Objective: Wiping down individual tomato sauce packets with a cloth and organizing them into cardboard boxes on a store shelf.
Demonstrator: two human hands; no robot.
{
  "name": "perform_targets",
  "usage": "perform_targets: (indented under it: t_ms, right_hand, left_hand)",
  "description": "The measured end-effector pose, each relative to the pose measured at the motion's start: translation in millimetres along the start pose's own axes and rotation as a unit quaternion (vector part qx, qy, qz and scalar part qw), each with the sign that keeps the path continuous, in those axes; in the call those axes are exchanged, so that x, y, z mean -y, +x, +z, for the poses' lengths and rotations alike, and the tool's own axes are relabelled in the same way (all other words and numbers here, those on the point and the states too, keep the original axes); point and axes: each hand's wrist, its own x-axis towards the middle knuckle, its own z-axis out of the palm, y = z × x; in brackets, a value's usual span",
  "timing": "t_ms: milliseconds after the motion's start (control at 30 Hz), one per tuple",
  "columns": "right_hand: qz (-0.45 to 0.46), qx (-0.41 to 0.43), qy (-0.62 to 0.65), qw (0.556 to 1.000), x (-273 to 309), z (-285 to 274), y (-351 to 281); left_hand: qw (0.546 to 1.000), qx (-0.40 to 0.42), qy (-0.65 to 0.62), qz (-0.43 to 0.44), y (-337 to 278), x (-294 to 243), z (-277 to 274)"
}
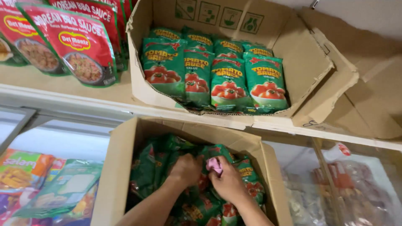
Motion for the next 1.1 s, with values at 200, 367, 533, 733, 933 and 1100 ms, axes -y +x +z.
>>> perform_targets:
  t_ms: [200, 367, 533, 733, 933, 1100]
  right_hand:
    - [0.078, 0.075, 0.084, 0.991, 5.3, -10.4, 5.8]
    - [0.010, 0.158, -0.006, 0.987, 2.5, -9.0, -3.8]
    - [0.005, 0.028, -0.090, 0.996, -41.3, 19.0, -4.3]
    - [-0.057, 0.068, 0.041, 0.995, -29.3, 17.0, -8.0]
    - [-0.126, 0.083, 0.126, 0.981, 2.4, 3.6, -5.9]
    - [-0.053, 0.084, 0.074, 0.992, -17.8, 25.4, -5.9]
  left_hand:
    - [0.990, 0.033, 0.119, 0.072, 8.5, 3.1, 3.5]
    - [0.998, 0.057, -0.008, -0.032, -11.0, -13.7, -29.6]
    - [0.998, 0.055, 0.011, -0.010, -5.5, 9.8, 18.8]
    - [0.940, 0.103, 0.273, 0.179, 10.1, 21.2, 44.8]
    - [0.988, 0.093, 0.108, 0.059, 4.8, 11.0, 8.0]
    - [0.995, 0.071, 0.065, 0.029, -20.8, -8.1, -36.0]
